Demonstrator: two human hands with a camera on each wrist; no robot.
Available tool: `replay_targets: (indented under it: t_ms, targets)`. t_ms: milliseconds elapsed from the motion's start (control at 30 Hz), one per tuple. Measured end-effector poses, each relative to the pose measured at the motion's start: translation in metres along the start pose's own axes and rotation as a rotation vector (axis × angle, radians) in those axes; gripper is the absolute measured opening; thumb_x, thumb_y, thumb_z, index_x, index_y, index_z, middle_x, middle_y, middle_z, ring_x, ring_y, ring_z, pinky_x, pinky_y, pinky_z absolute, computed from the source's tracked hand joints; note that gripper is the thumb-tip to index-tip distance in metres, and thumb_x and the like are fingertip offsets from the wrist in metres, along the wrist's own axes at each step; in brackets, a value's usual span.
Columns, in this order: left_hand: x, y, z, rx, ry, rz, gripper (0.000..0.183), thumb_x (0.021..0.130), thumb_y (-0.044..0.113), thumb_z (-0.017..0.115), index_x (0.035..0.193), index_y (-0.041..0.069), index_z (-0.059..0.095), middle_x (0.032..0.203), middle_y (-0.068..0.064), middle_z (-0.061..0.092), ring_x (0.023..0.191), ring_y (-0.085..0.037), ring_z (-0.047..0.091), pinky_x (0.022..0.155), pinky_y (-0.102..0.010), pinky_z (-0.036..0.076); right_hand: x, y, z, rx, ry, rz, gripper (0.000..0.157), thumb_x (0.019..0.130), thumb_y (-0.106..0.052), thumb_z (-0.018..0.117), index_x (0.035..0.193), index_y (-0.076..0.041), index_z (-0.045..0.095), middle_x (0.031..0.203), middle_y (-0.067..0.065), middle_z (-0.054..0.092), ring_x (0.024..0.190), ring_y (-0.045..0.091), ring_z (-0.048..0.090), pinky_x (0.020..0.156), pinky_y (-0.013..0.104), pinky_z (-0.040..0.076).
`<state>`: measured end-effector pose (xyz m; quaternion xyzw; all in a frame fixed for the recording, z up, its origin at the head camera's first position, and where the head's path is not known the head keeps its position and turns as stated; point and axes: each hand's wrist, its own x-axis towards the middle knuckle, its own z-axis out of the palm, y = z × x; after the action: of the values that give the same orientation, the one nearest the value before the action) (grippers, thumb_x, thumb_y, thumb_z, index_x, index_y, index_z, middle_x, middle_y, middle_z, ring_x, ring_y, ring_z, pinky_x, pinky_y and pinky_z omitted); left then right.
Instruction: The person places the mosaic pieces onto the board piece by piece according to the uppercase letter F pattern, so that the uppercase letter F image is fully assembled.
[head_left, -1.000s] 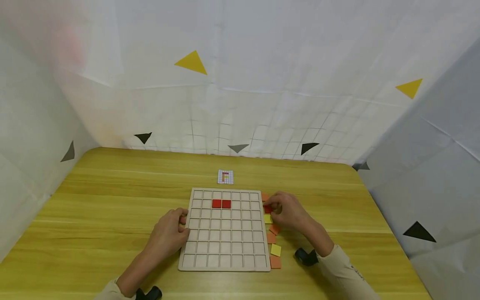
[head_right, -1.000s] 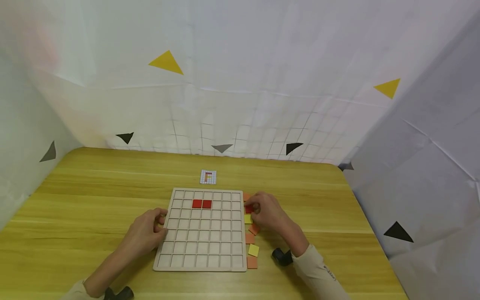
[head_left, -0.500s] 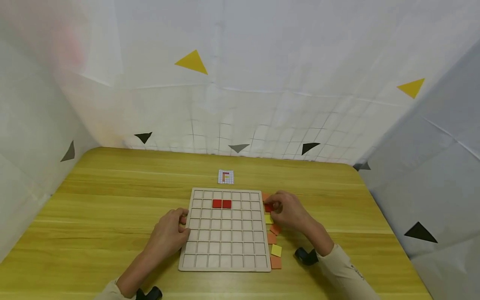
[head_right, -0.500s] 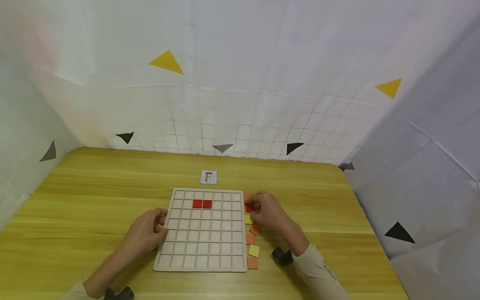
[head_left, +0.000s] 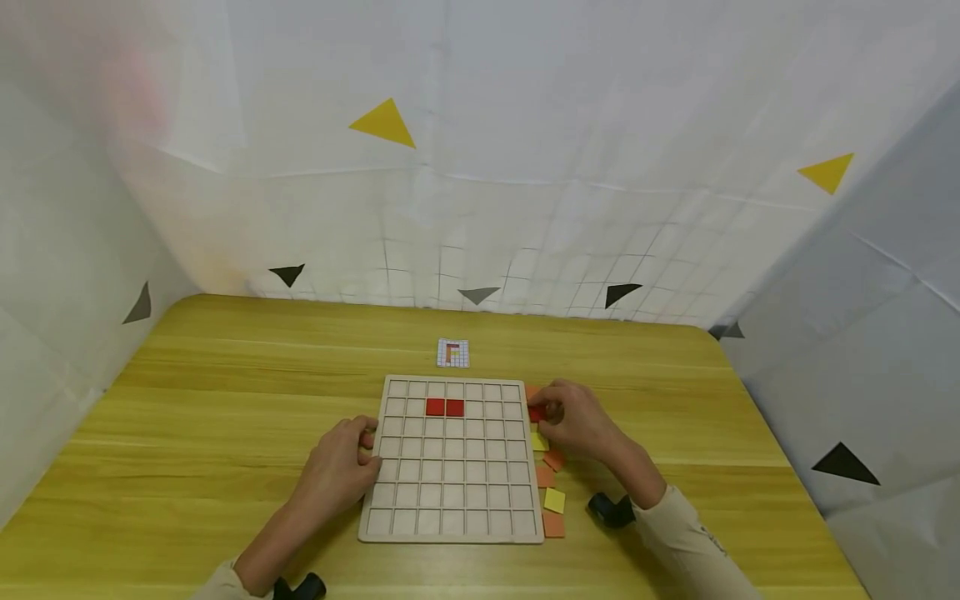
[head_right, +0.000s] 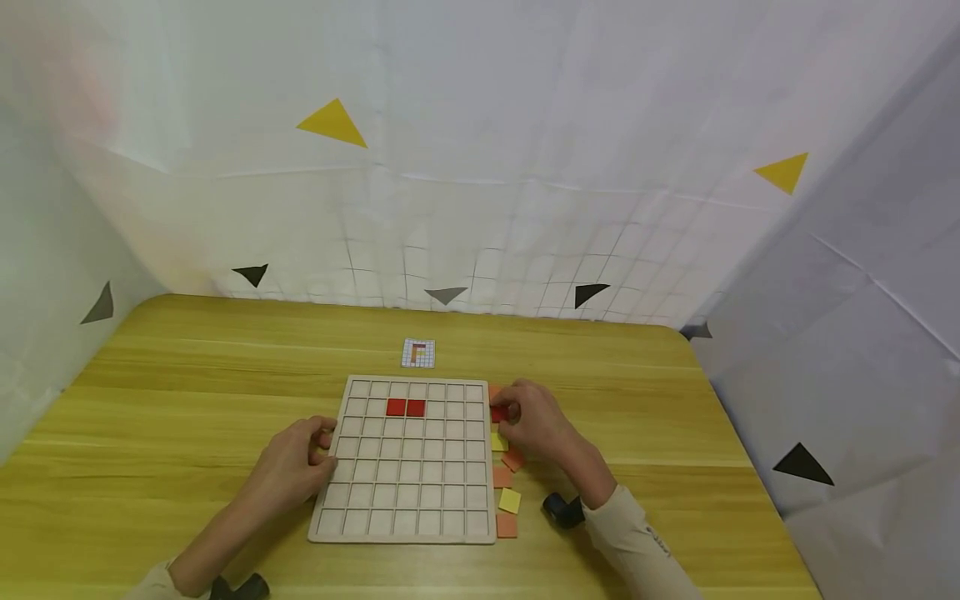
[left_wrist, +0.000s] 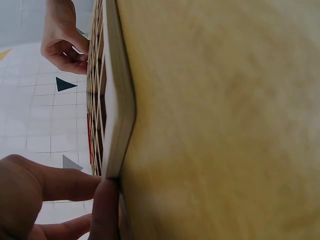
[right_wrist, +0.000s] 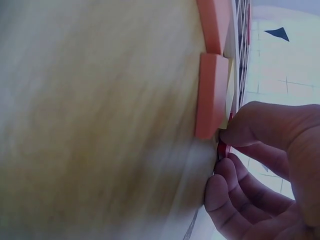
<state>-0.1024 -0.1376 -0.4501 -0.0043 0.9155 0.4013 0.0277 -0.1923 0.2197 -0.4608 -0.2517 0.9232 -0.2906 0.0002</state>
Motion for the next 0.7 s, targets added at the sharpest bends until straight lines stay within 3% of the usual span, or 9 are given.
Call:
replay_targets:
  t_ms: [700]
  targets:
    - [-0.0001, 0.0001, -0.0004, 0.003, 0.003, -0.001, 0.044, 0.08, -0.002, 0.072, 0.122, -0.007, 0.061, 0.095, -0.007, 0.058, 0.076, -0.015, 0.059, 0.067, -0.033, 0.049, -0.0011, -0.0025, -0.0045, 0.026, 0.037, -0.04, 0.026, 0.076, -0.001, 0.076, 0.101, -0.008, 0.073, 0.088, 0.0, 0.057, 0.072, 0.012, 0.052, 0.063, 0.029, 0.049]
